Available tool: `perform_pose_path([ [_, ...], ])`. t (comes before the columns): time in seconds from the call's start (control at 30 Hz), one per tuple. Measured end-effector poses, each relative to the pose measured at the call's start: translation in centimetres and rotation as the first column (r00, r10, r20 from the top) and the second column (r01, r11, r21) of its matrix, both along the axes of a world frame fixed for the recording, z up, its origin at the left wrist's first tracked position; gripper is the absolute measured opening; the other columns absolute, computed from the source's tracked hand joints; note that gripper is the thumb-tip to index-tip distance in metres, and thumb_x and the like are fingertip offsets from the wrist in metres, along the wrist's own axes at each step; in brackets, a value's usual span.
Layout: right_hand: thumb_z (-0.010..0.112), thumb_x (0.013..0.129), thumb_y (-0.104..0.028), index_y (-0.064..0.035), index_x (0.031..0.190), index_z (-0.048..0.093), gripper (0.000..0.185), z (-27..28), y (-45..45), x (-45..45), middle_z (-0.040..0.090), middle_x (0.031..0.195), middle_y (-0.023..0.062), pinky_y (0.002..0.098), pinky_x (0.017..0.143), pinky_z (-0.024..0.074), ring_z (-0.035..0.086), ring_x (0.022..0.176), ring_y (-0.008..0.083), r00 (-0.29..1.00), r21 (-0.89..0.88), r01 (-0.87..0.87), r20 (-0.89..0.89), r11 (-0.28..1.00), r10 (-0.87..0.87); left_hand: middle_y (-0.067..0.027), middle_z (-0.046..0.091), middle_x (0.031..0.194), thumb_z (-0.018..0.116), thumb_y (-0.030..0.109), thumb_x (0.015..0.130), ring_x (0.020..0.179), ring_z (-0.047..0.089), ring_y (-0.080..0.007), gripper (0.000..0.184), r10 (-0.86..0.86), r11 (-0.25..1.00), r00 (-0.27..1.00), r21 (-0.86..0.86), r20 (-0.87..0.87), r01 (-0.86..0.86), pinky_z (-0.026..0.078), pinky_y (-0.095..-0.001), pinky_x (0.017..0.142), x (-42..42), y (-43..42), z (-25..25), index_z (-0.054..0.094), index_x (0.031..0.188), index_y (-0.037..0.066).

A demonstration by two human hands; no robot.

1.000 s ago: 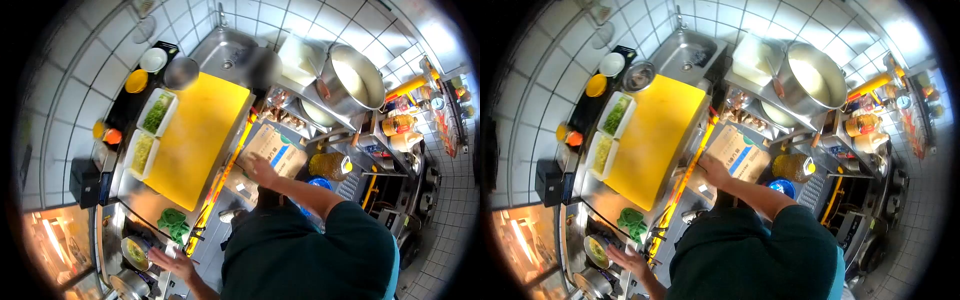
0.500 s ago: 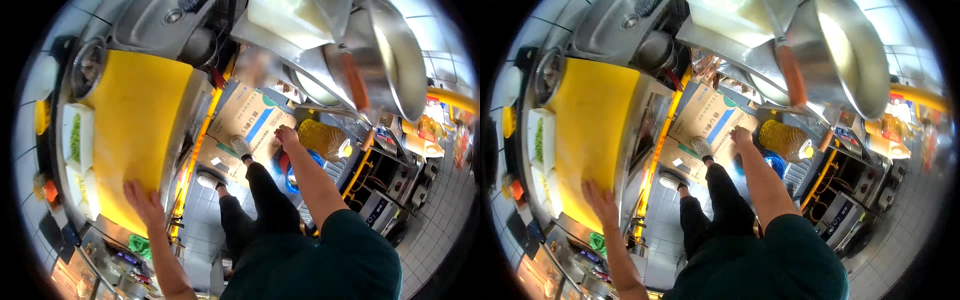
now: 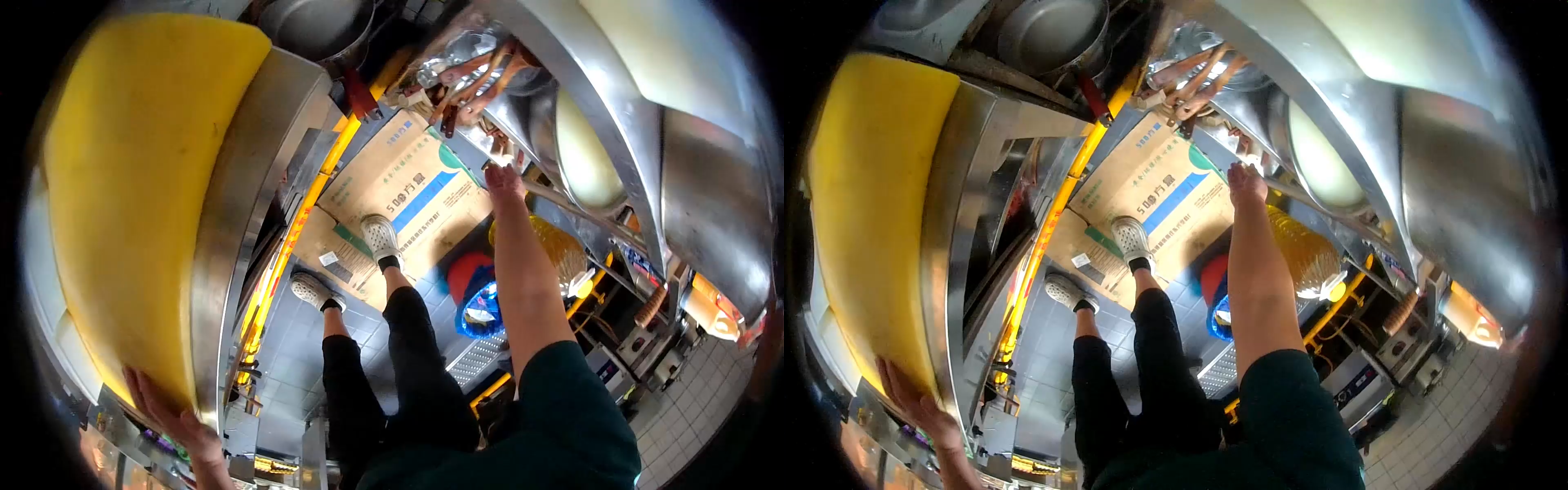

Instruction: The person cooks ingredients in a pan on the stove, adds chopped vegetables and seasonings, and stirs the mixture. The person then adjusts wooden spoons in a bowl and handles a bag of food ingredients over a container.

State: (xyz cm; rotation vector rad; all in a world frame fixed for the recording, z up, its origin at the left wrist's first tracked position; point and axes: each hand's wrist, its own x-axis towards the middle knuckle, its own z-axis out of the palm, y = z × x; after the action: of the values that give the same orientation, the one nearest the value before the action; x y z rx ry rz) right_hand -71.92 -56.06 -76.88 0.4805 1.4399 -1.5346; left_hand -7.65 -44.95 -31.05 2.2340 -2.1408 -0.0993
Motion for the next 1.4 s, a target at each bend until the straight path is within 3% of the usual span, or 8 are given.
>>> perform_pose_path([
  [0.07, 0.051, 0.105, -0.013, -0.0349, 0.139, 0.053, 0.041, -3.8, -0.7, -2.8, 0.056, 0.129, 0.0166, 0.047, 0.087, 0.0615, 0.063, 0.104, 0.0333, 1.0, -0.091, 0.015, -0.023, 0.996, -0.017, -0.0271, 0.033, 0.157, 0.024, 0.063, 0.102, 0.147, 0.031, -0.043, 0.082, -0.019, 1.0, 0.999, 0.017, 0.046, 0.019, 0.026, -0.0581, 0.118, 0.8, 0.4, -0.2, 0.036, 0.153, -0.001],
  [0.17, 0.047, 0.1, -0.001, -0.0129, 0.142, 0.046, 0.044, -3.3, -3.5, -1.3, 0.056, 0.136, 0.0203, 0.0517, 0.109, 0.052, 0.056, 0.129, 0.0306, 0.982, -0.267, 0.175, -0.027, 0.948, -0.189, -0.0282, 0.034, 0.156, 0.022, 0.064, 0.102, 0.147, 0.031, -0.0438, 0.084, -0.007, 1.0, 1.0, 0.007, 0.031, 0.007, 0.026, -0.06, 0.118, 0.9, 0.5, -0.4, 0.034, 0.153, -0.002],
  [0.2, 0.055, 0.094, 0.007, -0.0145, 0.141, 0.046, 0.053, -4.8, -3.0, -2.3, 0.061, 0.126, 0.0198, 0.0449, 0.096, 0.0618, 0.066, 0.115, 0.0311, 0.973, -0.306, 0.232, 0.09, 0.923, -0.215, -0.0274, 0.033, 0.157, 0.022, 0.062, 0.101, 0.147, 0.031, -0.0433, 0.083, -0.018, 1.0, 0.998, 0.02, 0.054, 0.017, 0.025, -0.0599, 0.119, 0.9, 0.4, -0.4, 0.033, 0.154, -0.001],
  [0.33, 0.038, 0.11, -0.024, 0.0119, 0.122, 0.053, 0.041, -2.9, -4.7, -1.2, 0.065, 0.116, 0.0251, 0.0439, 0.093, 0.0631, 0.069, 0.104, 0.0357, 0.936, -0.353, 0.334, 0.234, 0.874, -0.263, -0.0255, 0.027, 0.161, 0.022, 0.058, 0.1, 0.149, 0.029, -0.0422, 0.08, -0.071, 0.995, 0.991, 0.072, 0.112, 0.063, 0.022, -0.0597, 0.121, 1.9, 0.8, 0.0, 0.029, 0.156, 0.001],
  [0.6, 0.042, 0.108, -0.015, 0.0053, 0.117, 0.06, 0.029, -2.7, -4.7, -1.6, 0.069, 0.106, 0.0197, 0.04, 0.079, 0.064, 0.069, 0.087, 0.0296, 0.97, -0.462, 0.241, 0.112, 0.854, -0.214, -0.0385, 0.039, 0.149, 0.025, 0.066, 0.097, 0.139, 0.041, -0.0518, 0.091, -0.101, 0.995, 0.98, 0.026, 0.17, 0.098, 0.031, -0.0627, 0.114, 4.3, 1.5, -0.4, 0.036, 0.15, -0.007],
  [0.97, 0.056, 0.103, -0.011, -0.0009, 0.1, 0.062, 0.012, -0.1, 5.4, -1.0, 0.066, 0.083, 0.0106, 0.0376, 0.077, 0.06, 0.065, 0.079, 0.0235, 0.913, -0.339, 0.406, 0.185, 0.849, -0.363, -0.0257, 0.029, 0.16, 0.025, 0.061, 0.102, 0.148, 0.03, -0.0439, 0.081, -0.09, 0.995, 0.993, 0.057, 0.074, 0.086, 0.023, -0.0599, 0.12, 0.7, 0.1, 0.1, 0.031, 0.155, 0.001],
  [1.17, 0.064, 0.094, -0.004, -0.0029, 0.097, 0.065, 0.003, 8.1, 19.1, 7.4, 0.067, 0.085, 0.0086, 0.038, 0.081, 0.0588, 0.066, 0.083, 0.0234, 0.958, -0.201, 0.287, 0.091, 0.937, -0.274, -0.0289, 0.028, 0.159, 0.036, 0.062, 0.103, 0.15, 0.026, -0.0433, 0.082, -0.017, 0.999, 0.988, -0.031, -0.152, 0.012, 0.024, -0.0571, 0.12, -0.2, 0.1, -0.2, 0.032, 0.156, 0.0],
  [1.4, 0.066, 0.096, -0.01, -0.0119, 0.141, 0.049, 0.048, 31.1, 25.0, 18.3, 0.069, 0.108, 0.0111, 0.0349, 0.083, 0.0564, 0.067, 0.092, 0.0214, 0.959, -0.197, -0.254, 0.079, 0.947, 0.273, -0.0329, 0.036, 0.151, 0.055, 0.051, 0.097, 0.14, 0.034, -0.0516, 0.075, -0.136, 0.984, 0.983, -0.132, -0.12, 0.12, 0.026, -0.0621, 0.116, 1.8, 1.1, -0.3, 0.04, 0.148, -0.002],
])
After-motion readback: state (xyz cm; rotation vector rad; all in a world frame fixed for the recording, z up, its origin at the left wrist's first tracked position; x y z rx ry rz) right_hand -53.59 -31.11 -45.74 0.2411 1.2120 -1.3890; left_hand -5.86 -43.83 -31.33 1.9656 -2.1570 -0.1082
